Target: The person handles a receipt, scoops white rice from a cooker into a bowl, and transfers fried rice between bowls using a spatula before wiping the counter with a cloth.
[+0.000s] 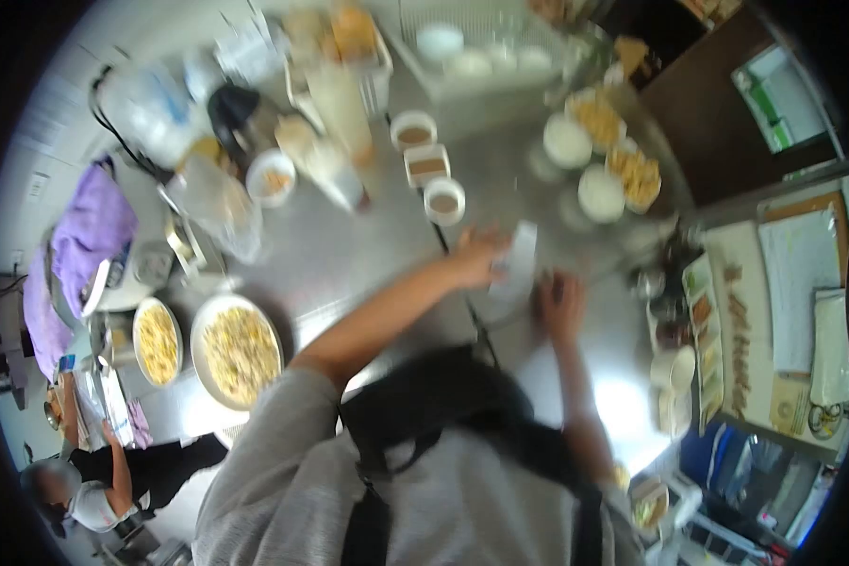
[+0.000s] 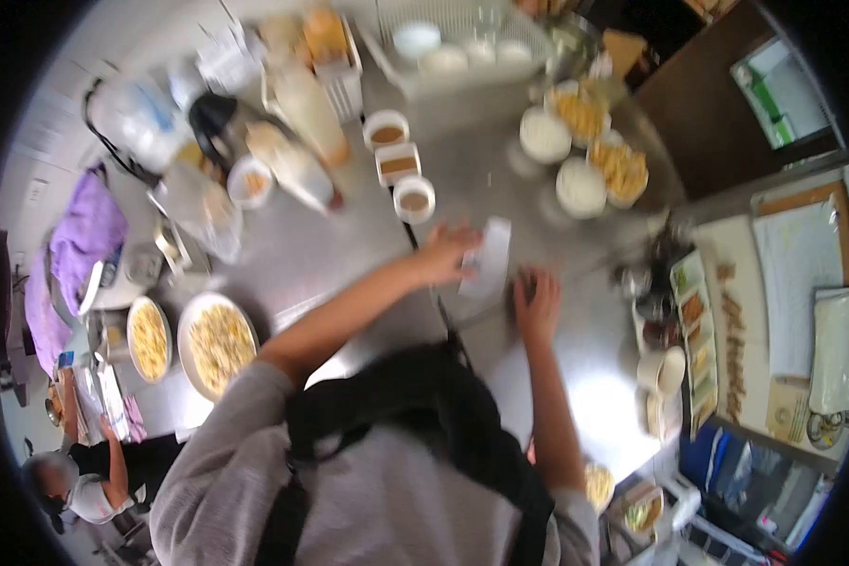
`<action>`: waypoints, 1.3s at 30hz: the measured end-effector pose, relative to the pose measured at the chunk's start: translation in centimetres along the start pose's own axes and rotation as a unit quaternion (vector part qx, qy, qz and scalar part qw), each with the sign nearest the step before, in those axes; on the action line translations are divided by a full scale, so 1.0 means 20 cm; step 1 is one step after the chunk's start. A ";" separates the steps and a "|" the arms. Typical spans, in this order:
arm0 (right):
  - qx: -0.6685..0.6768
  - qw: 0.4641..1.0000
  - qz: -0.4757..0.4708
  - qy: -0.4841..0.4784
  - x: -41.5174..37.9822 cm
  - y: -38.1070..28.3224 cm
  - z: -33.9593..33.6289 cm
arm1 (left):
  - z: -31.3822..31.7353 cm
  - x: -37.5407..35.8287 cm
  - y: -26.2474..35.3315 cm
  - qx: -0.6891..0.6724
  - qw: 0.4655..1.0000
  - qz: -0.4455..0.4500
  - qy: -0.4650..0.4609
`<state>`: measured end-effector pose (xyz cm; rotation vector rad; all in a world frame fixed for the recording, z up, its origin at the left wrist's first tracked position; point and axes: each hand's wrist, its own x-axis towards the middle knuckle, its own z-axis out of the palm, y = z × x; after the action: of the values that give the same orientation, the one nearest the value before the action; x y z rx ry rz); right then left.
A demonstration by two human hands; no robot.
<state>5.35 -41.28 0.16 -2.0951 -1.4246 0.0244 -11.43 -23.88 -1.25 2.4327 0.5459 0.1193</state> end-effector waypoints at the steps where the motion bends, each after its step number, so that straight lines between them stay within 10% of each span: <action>1: -0.012 1.000 0.023 -0.009 -0.04 -0.04 -0.01 | -0.08 0.05 0.01 -0.050 0.999 -0.005 -0.020; 5: 0.001 1.000 0.026 0.016 -0.13 -0.09 0.00 | -1.03 0.37 0.26 -0.010 0.979 0.183 0.093; 11: 0.059 0.995 0.044 0.072 -0.09 -0.11 -0.06 | -2.44 0.70 0.88 0.095 0.778 0.323 0.531; 18: 0.115 0.986 0.124 0.015 -0.11 -0.12 -0.10 | -2.86 0.94 0.98 0.148 0.792 0.116 0.581; 22: 0.116 0.988 0.087 0.046 -0.12 -0.09 -0.08 | -3.01 1.05 1.03 0.155 0.731 0.165 0.644; 28: 0.093 0.990 0.072 0.077 -0.10 -0.08 -0.08 | -2.48 0.76 1.04 0.190 0.675 0.237 0.672; 30: 0.107 0.988 0.068 0.091 -0.08 -0.07 -0.04 | -2.06 0.55 0.91 0.179 0.772 0.248 0.558; 33: 0.122 0.984 0.073 0.108 -0.10 -0.05 -0.04 | -1.26 0.12 0.62 -0.102 0.971 0.112 0.187; 34: 0.124 0.983 0.074 0.110 -0.10 -0.04 -0.03 | -0.97 -0.03 0.49 -0.323 0.945 0.005 0.052; 36: 0.133 0.983 0.098 0.082 -0.13 0.00 -0.02 | -0.63 -0.38 0.43 -0.287 0.943 -0.161 -0.053; 39: 0.223 0.951 0.214 0.025 -0.20 0.08 0.02 | -0.30 -0.95 0.34 -0.391 0.832 -0.392 0.035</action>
<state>4.97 -44.95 -2.12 -1.9548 -0.8131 0.4217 -27.57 -33.15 8.43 1.2856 1.2062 0.0608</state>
